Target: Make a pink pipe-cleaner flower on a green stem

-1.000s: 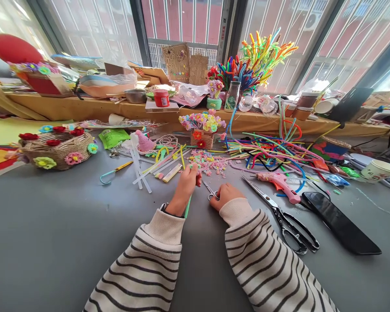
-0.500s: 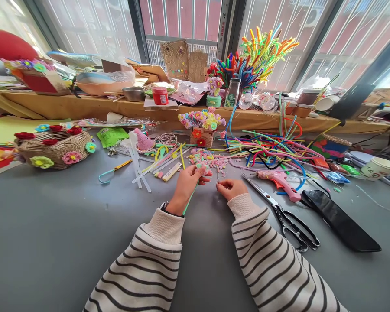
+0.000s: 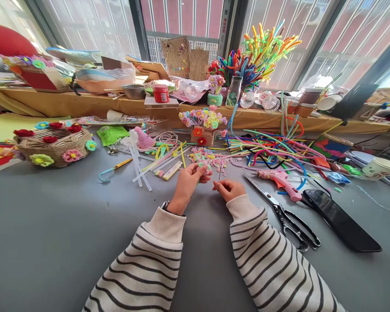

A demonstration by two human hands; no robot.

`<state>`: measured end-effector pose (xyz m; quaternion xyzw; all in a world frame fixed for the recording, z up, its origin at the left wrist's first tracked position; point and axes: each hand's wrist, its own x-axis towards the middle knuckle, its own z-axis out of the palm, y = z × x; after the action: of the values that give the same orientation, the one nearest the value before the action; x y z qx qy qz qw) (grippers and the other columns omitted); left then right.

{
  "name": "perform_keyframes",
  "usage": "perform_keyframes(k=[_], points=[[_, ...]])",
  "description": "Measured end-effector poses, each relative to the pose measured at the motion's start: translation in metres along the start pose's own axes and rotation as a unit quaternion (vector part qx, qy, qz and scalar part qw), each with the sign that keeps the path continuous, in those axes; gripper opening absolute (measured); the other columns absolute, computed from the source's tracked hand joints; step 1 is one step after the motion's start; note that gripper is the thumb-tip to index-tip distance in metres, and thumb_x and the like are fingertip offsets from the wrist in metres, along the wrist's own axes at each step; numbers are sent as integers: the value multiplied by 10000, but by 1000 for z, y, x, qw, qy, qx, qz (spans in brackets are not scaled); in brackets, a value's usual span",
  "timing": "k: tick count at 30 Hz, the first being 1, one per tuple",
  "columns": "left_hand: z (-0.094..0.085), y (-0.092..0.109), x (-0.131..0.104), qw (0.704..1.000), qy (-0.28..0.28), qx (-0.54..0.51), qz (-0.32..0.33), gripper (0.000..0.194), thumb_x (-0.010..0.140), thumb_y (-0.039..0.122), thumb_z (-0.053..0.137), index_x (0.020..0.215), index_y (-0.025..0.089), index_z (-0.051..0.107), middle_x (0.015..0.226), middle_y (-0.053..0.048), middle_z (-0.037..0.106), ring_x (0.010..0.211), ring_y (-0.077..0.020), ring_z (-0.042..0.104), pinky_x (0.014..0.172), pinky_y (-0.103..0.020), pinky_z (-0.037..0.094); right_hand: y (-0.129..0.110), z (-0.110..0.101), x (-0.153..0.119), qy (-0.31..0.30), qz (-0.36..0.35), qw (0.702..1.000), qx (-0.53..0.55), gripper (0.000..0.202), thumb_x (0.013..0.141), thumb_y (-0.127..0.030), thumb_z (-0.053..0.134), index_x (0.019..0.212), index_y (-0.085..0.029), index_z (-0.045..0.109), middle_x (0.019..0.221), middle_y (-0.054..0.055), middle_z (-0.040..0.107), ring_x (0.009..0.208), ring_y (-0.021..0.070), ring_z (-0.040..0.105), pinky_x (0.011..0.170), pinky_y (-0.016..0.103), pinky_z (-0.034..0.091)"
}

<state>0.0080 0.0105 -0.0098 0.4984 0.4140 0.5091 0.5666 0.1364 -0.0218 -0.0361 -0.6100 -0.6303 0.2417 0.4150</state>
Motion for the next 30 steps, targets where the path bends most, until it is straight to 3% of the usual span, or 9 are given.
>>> perform_keyframes(k=[7, 11, 17, 23, 26, 30], points=[[0, 1, 0, 1000, 7, 4, 12, 264, 612, 386, 538, 631, 144, 434, 483, -5, 572, 447, -117, 544, 455, -231, 425, -9, 3, -4, -31, -29, 995, -87, 409, 617, -537, 435, 446, -166, 410, 419, -32, 386, 400, 66, 321, 393, 188, 253], [1, 1, -1, 1000, 4, 7, 18, 266, 607, 387, 542, 614, 146, 428, 465, 8, 557, 427, -102, 528, 450, -221, 418, -12, 1, -4, -70, -36, 990, -115, 431, 634, -564, 392, 464, -168, 397, 441, -26, 399, 414, 69, 332, 404, 188, 260], [1, -1, 0, 1000, 0, 6, 20, 270, 604, 392, 540, 621, 150, 422, 489, 9, 558, 441, -102, 531, 461, -227, 426, -9, 2, -2, -50, -66, 987, -134, 404, 644, -517, 412, 442, -171, 360, 440, -27, 395, 420, 73, 327, 416, 193, 255], [0, -1, 1, 999, 2, 27, 32, 260, 614, 385, 532, 659, 153, 424, 526, 5, 552, 458, -99, 530, 463, -218, 418, 0, 4, 2, -26, -121, 986, -113, 330, 699, -367, 401, 436, -168, 398, 460, -12, 448, 435, 76, 354, 466, 199, 285], [1, 0, 0, 997, -5, 63, 50, 244, 631, 373, 518, 711, 152, 453, 549, 4, 543, 487, -100, 532, 489, -218, 419, 1, 2, 2, 5, -78, 994, -70, 348, 685, -397, 419, 425, -166, 429, 435, -20, 425, 417, 74, 333, 449, 201, 277], [3, -1, -3, 981, -67, 147, 110, 206, 654, 343, 501, 739, 156, 510, 591, 5, 521, 521, -90, 506, 521, -209, 410, -1, -1, 4, 69, 15, 995, 71, 397, 647, -506, 415, 466, -160, 486, 395, -43, 346, 381, 63, 263, 390, 200, 235]])
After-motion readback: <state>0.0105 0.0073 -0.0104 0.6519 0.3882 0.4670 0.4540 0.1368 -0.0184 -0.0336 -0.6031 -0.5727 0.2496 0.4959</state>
